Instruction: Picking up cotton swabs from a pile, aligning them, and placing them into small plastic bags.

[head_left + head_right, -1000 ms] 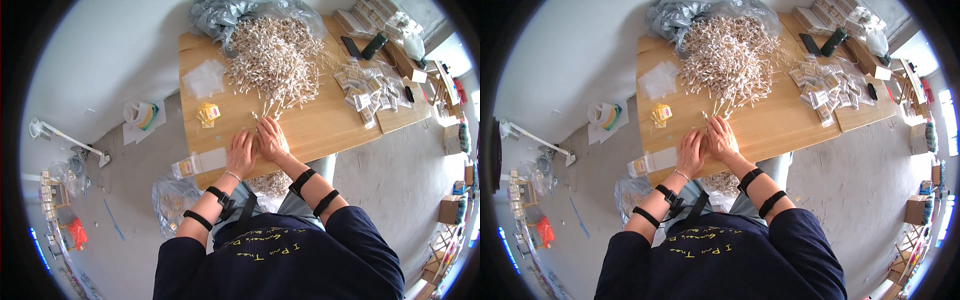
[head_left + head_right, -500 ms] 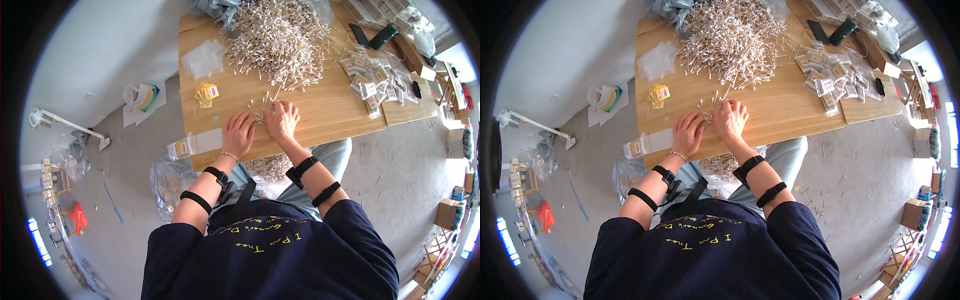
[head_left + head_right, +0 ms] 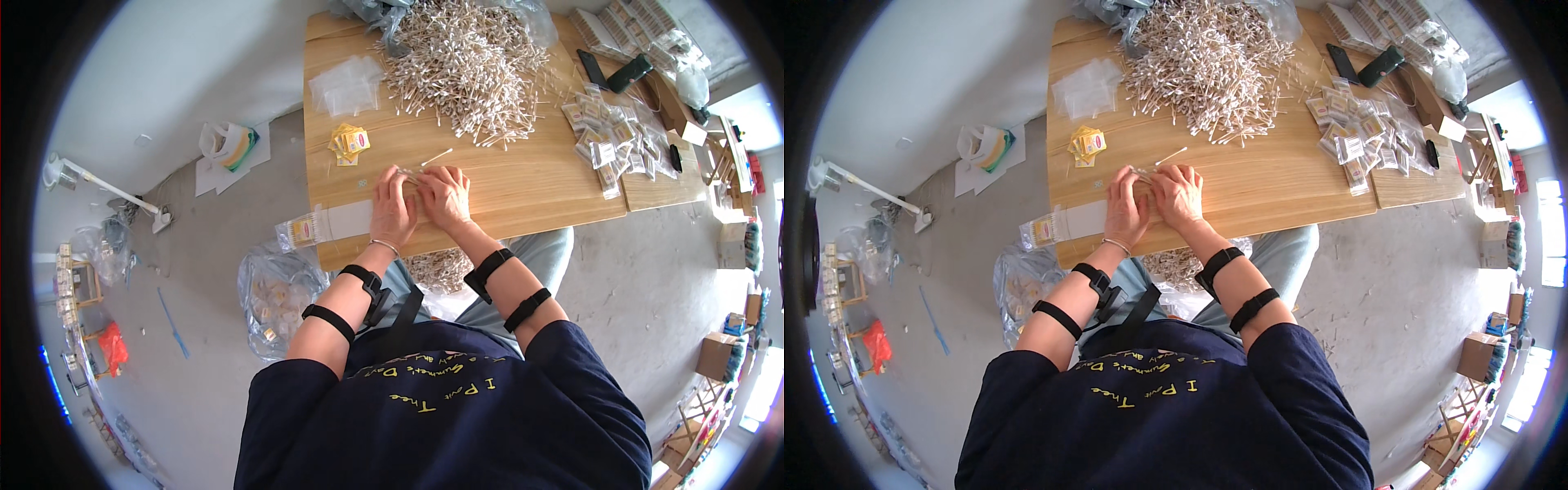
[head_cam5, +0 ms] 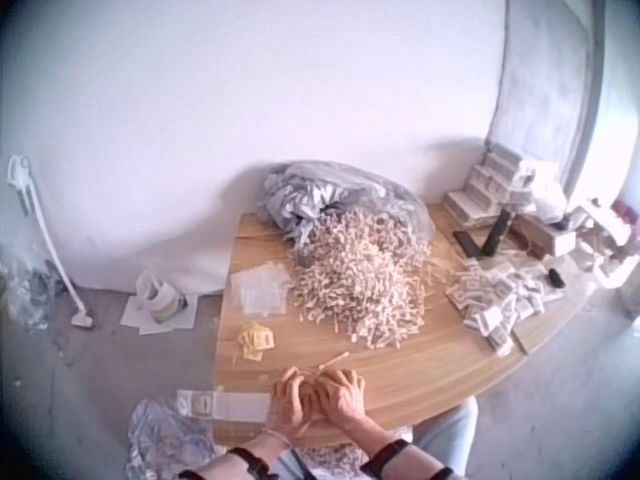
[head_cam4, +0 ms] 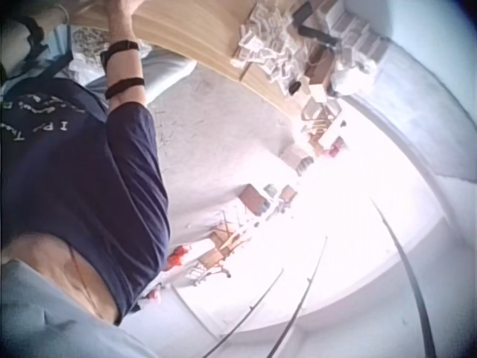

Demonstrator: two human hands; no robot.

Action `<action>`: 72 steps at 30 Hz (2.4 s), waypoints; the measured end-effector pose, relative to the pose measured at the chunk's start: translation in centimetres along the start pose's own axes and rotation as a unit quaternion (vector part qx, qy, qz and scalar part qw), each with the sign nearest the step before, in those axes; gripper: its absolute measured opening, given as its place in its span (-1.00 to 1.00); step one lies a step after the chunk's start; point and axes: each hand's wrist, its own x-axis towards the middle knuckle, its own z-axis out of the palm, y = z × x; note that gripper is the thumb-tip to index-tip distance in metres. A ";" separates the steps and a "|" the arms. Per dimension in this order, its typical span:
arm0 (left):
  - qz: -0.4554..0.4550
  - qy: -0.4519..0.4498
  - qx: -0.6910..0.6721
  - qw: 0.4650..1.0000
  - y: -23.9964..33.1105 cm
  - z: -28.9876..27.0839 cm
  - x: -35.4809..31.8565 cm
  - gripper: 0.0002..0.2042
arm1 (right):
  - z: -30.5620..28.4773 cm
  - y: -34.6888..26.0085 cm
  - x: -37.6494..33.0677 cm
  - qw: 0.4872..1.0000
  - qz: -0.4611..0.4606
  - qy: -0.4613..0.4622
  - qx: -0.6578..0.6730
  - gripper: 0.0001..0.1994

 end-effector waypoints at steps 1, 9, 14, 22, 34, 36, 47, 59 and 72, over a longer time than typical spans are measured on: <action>0.025 0.026 0.029 0.999 0.2 0.0 0.1 -0.72 | -0.1 0.3 -0.2 0.999 -0.031 -0.024 0.006 -0.69; 0.064 -0.029 0.092 0.993 -1.3 0.1 -0.4 -0.76 | -3.5 0.8 -1.9 1.000 0.015 0.021 0.015 -0.65; 0.081 -0.001 0.069 0.994 -1.3 0.3 -0.3 -0.85 | -3.2 2.2 -2.2 0.999 -0.023 0.008 0.032 -0.79; 0.063 -0.006 0.027 0.998 -1.6 -0.2 -0.4 -0.93 | -3.8 5.0 -0.9 0.997 0.005 0.070 0.020 -0.93; 0.097 -0.070 -0.003 0.993 -1.8 -0.5 -0.7 -0.87 | -0.8 1.4 1.1 0.998 0.015 0.031 0.047 -0.88; 0.082 -0.077 0.003 0.994 -1.5 -0.6 -0.7 -0.82 | -0.6 1.2 1.2 0.997 0.000 0.007 0.073 -0.86; 0.055 -0.032 0.122 0.991 -0.3 -0.4 0.0 -0.48 | -0.7 2.3 4.6 0.998 0.044 -0.049 -0.020 -0.83; 0.018 0.017 0.062 0.998 -0.1 -0.2 -0.1 -0.41 | -1.4 1.6 2.8 0.992 0.034 -0.116 0.031 -0.81; 0.045 -0.040 0.067 0.996 -1.5 -0.3 -0.3 -0.42 | -1.4 -1.9 0.7 0.998 0.029 -0.054 0.015 -0.89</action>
